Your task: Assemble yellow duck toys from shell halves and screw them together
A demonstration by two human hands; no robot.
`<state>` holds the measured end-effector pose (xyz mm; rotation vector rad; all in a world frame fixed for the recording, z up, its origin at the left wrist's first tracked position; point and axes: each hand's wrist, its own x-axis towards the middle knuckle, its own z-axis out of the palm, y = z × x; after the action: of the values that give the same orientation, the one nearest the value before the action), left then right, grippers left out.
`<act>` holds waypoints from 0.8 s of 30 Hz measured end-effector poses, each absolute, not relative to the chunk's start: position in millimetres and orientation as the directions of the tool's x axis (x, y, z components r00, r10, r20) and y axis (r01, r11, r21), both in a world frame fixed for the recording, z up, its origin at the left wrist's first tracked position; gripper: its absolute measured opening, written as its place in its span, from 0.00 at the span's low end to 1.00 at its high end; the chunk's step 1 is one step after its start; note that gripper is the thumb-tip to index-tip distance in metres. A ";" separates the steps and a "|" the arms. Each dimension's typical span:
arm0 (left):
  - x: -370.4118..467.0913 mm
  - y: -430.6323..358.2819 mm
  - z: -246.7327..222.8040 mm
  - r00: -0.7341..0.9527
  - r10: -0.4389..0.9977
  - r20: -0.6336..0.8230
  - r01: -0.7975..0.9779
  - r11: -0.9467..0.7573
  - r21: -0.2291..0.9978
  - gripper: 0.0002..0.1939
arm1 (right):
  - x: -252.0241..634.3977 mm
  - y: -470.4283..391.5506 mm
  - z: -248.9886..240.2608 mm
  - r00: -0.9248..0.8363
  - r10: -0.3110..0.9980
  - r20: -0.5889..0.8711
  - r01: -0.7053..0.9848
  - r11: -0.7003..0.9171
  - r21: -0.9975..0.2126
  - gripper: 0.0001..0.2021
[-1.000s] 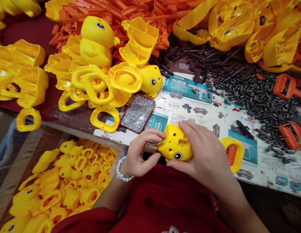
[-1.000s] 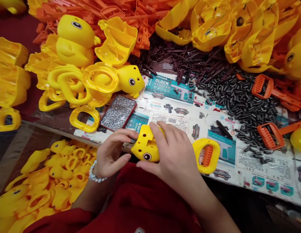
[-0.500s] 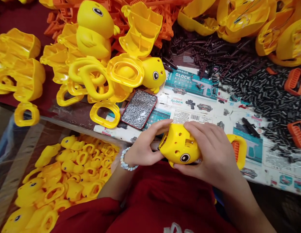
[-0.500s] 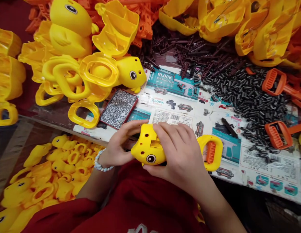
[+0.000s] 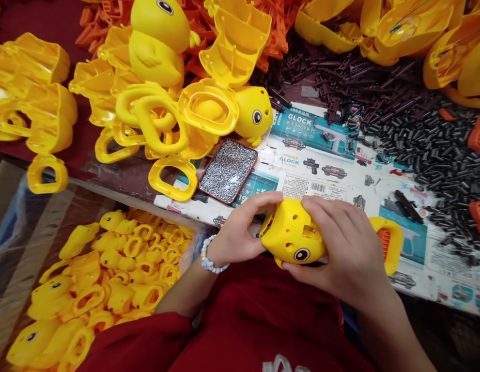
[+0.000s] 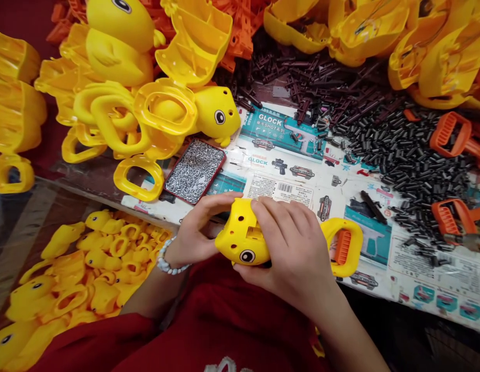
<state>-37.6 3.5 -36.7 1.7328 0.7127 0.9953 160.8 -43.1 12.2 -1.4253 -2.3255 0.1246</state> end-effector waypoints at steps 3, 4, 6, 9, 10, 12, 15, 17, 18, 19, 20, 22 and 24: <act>-49.5 4.9 -32.6 0.598 0.738 0.311 0.042 -0.417 0.908 0.33 | 160.6 -43.5 14.0 -0.409 0.868 0.283 0.829 0.483 -0.283 0.29; -54.5 5.6 -30.3 0.652 0.701 0.289 0.046 -0.417 0.908 0.35 | 160.4 -43.7 14.4 -0.410 0.869 0.279 0.828 0.482 -0.286 0.28; -62.6 7.1 -25.9 0.733 0.640 0.230 0.069 -0.406 0.911 0.38 | 160.2 -44.1 14.8 -0.412 0.871 0.267 0.830 0.480 -0.286 0.28; -65.1 8.4 -24.1 0.774 0.600 0.203 0.109 -0.442 0.890 0.46 | 160.0 -44.8 14.2 -0.432 0.865 0.255 0.828 0.493 -0.268 0.28; -63.6 8.5 -25.4 0.774 0.596 0.212 0.113 -0.460 0.881 0.48 | 159.9 -44.9 14.1 -0.440 0.862 0.253 0.825 0.499 -0.265 0.27; -59.5 8.3 -29.8 0.761 0.599 0.248 0.100 -0.487 0.868 0.47 | 159.3 -45.1 14.4 -0.445 0.859 0.255 0.820 0.505 -0.269 0.27; -55.3 6.5 -36.1 0.718 0.632 0.293 0.078 -0.491 0.868 0.45 | 158.1 -45.0 16.1 -0.449 0.858 0.247 0.814 0.507 -0.282 0.25; -54.6 5.0 -37.4 0.699 0.655 0.288 0.078 -0.470 0.879 0.44 | 158.2 -44.7 17.1 -0.451 0.860 0.237 0.816 0.505 -0.280 0.25; -54.5 4.7 -37.2 0.695 0.663 0.278 0.078 -0.454 0.888 0.44 | 158.7 -44.6 17.4 -0.446 0.864 0.234 0.821 0.499 -0.276 0.26; -54.4 4.7 -36.5 0.693 0.670 0.266 0.078 -0.437 0.896 0.44 | 159.6 -44.7 17.5 -0.436 0.870 0.230 0.827 0.488 -0.278 0.27; -54.1 5.3 -35.7 0.694 0.673 0.256 0.078 -0.424 0.902 0.44 | 160.9 -44.9 17.5 -0.425 0.876 0.226 0.830 0.477 -0.288 0.27; -53.3 7.8 -34.1 0.709 0.660 0.247 0.075 -0.420 0.905 0.42 | 164.0 -45.9 17.0 -0.413 0.883 0.222 0.823 0.466 -0.325 0.28; -52.2 10.8 -33.5 0.737 0.626 0.254 0.061 -0.436 0.898 0.39 | 166.9 -47.2 16.3 -0.414 0.881 0.230 0.805 0.472 -0.359 0.29</act>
<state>-52.2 10.8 -33.5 1.9371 0.5260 0.7089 166.9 -47.2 16.3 -1.4140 -2.3395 0.2699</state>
